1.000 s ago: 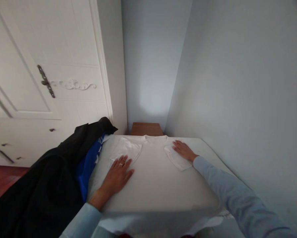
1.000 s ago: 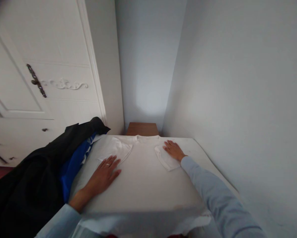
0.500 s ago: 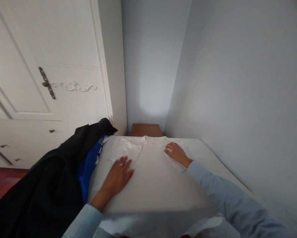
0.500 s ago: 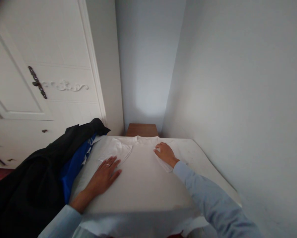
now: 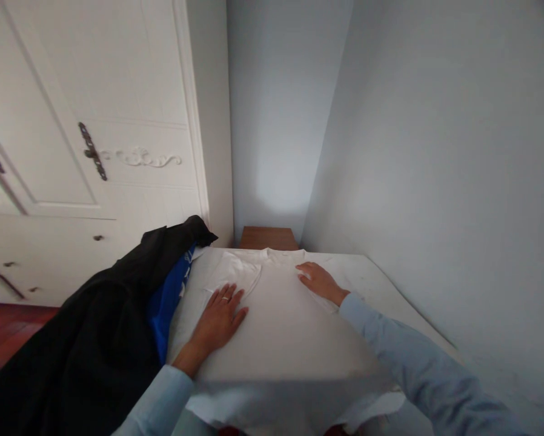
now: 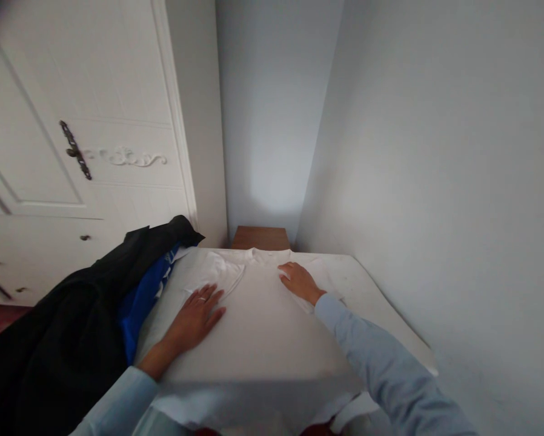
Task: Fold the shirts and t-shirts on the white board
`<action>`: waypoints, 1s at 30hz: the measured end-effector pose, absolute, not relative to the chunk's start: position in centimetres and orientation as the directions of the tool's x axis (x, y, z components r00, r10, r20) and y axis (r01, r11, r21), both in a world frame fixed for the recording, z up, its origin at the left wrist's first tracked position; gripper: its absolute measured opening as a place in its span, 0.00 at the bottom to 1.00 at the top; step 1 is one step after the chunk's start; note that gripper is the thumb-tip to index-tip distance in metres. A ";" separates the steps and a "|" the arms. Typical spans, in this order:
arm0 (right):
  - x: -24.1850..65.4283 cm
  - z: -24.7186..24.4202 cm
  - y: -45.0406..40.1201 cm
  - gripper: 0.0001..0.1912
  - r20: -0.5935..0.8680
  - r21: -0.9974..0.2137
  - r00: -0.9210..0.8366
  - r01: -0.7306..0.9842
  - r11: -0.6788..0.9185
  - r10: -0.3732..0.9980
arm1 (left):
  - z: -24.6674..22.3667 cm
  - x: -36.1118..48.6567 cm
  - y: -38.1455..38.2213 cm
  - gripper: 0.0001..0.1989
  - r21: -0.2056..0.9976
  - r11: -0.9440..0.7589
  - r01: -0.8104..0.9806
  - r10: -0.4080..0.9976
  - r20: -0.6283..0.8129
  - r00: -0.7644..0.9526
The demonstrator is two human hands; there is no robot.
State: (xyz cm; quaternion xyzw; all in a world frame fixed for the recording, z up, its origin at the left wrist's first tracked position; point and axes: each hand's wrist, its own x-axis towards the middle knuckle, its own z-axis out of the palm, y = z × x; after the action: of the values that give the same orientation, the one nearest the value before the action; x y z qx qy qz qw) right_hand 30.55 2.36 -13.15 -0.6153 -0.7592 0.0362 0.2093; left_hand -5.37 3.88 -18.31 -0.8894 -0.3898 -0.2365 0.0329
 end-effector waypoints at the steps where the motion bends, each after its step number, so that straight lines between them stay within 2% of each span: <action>1: 30.6 -13.2 2.3 0.17 0.248 -0.318 -0.193 0.909 0.268 0.949 | -18.3 -5.3 3.9 0.26 0.127 -0.692 0.711 0.681 0.442 0.584; 3: 30.4 -13.3 1.7 0.16 0.212 -0.342 -0.229 0.893 0.292 0.950 | -18.0 -5.1 4.0 0.26 0.140 -0.688 0.712 0.692 0.423 0.585; 5: 29.7 -13.1 0.3 0.17 0.268 -0.390 -0.184 0.877 0.281 0.946 | -17.3 -5.1 4.1 0.24 0.186 -0.695 0.695 0.697 0.416 0.585; 7: 28.5 -12.8 -2.4 0.18 0.350 -0.465 -0.134 0.835 0.296 0.927 | -16.1 -5.3 3.8 0.22 0.275 -0.707 0.652 0.690 0.470 0.550; 11: 25.9 -13.1 -11.6 0.16 0.397 -0.655 -0.067 0.678 0.334 0.915 | -13.6 -6.8 -0.5 0.17 0.461 -0.697 0.548 0.668 0.696 0.263; 13: 24.9 -14.6 -16.9 0.15 0.365 -0.765 0.056 0.587 0.265 0.929 | -13.7 -8.0 -4.6 0.14 0.534 -0.657 0.532 0.671 0.737 0.088; 15: 24.4 -17.1 -21.7 0.15 0.270 -0.869 0.215 0.473 0.141 0.939 | -15.4 -9.2 -8.9 0.12 0.599 -0.604 0.525 0.688 0.725 -0.035; 18: 24.5 -21.8 -26.6 0.19 0.035 -0.955 0.375 0.287 -0.080 0.926 | -20.3 -10.7 -14.0 0.11 0.644 -0.571 0.509 0.750 0.661 0.005; 21: 25.9 -26.3 -29.1 0.22 -0.128 -0.941 0.487 0.216 -0.261 0.864 | -25.6 -11.3 -16.4 0.11 0.747 -0.430 0.507 0.872 0.489 0.019; 23: 27.3 -28.6 -29.8 0.23 -0.171 -0.916 0.632 0.181 -0.359 0.756 | -28.4 -11.2 -16.4 0.17 0.823 -0.261 0.505 0.935 0.346 -0.081; 26: 29.2 -30.7 -29.8 0.33 -0.181 -0.913 0.791 0.085 -0.399 0.584 | -31.4 -10.8 -15.2 0.35 0.863 -0.049 0.502 0.969 0.164 -0.187; 28: 29.8 -31.5 -29.1 0.37 -0.153 -0.928 0.801 0.085 -0.362 0.579 | -32.7 -10.6 -14.1 0.41 0.845 0.007 0.535 0.980 0.100 -0.170; 30: 29.9 -31.9 -28.0 0.37 -0.118 -0.943 0.761 0.115 -0.312 0.637 | -33.4 -10.7 -13.2 0.41 0.834 -0.009 0.552 0.990 0.085 -0.113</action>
State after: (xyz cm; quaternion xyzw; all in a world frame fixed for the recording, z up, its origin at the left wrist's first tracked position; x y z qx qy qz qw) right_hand 29.90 -27.98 -31.86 -0.7722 -0.2436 0.2449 0.5333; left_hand -10.75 -13.23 -33.40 -0.6003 -0.6420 -0.3797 -0.2886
